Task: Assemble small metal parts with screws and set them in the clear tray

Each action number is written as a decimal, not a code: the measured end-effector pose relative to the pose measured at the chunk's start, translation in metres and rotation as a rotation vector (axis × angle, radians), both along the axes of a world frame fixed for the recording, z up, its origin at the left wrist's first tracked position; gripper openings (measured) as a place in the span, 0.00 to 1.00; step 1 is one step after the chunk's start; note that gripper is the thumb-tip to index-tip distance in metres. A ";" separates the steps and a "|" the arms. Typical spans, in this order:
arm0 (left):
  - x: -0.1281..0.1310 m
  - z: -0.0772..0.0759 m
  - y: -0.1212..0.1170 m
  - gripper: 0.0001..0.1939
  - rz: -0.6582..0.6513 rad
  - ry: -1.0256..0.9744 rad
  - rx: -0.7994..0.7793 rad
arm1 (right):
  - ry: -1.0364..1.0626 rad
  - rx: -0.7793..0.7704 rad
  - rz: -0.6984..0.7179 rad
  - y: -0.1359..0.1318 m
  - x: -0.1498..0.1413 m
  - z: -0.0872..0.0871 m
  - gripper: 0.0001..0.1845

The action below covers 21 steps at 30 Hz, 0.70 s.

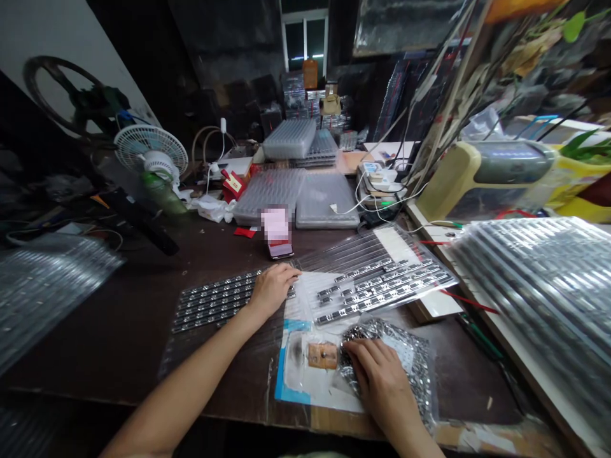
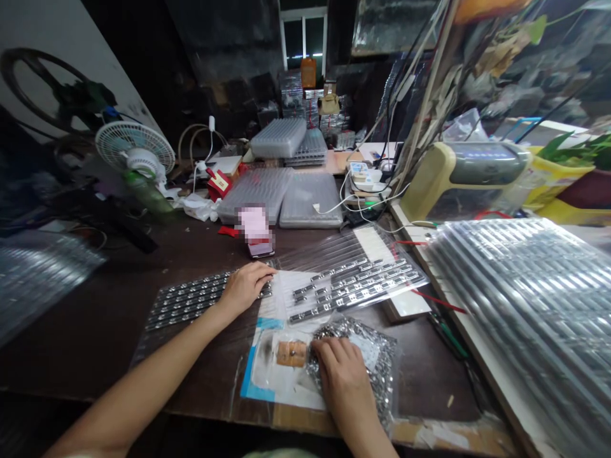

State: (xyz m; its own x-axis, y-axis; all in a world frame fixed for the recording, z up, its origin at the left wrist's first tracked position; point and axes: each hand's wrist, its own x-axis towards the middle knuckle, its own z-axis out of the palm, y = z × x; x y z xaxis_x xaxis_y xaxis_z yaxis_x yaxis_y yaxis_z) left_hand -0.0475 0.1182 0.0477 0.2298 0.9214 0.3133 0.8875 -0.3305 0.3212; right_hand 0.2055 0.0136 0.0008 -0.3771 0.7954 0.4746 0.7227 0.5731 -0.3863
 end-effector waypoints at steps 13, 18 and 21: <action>-0.027 0.019 0.042 0.06 0.220 0.242 0.337 | -0.033 -0.007 0.006 0.000 0.002 0.002 0.12; -0.031 0.016 0.052 0.06 0.230 0.282 0.314 | 0.002 0.007 0.013 0.002 0.001 0.002 0.13; -0.032 0.016 0.051 0.06 0.224 0.286 0.312 | 0.024 0.030 0.015 0.002 0.001 0.002 0.13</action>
State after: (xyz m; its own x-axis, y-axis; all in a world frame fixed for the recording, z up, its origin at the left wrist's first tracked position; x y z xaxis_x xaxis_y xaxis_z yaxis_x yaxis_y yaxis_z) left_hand -0.0793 0.1692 0.0641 0.1537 0.8301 0.5360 0.9862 -0.1630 -0.0303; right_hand 0.2061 0.0156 0.0028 -0.3766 0.7751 0.5074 0.7047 0.5952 -0.3862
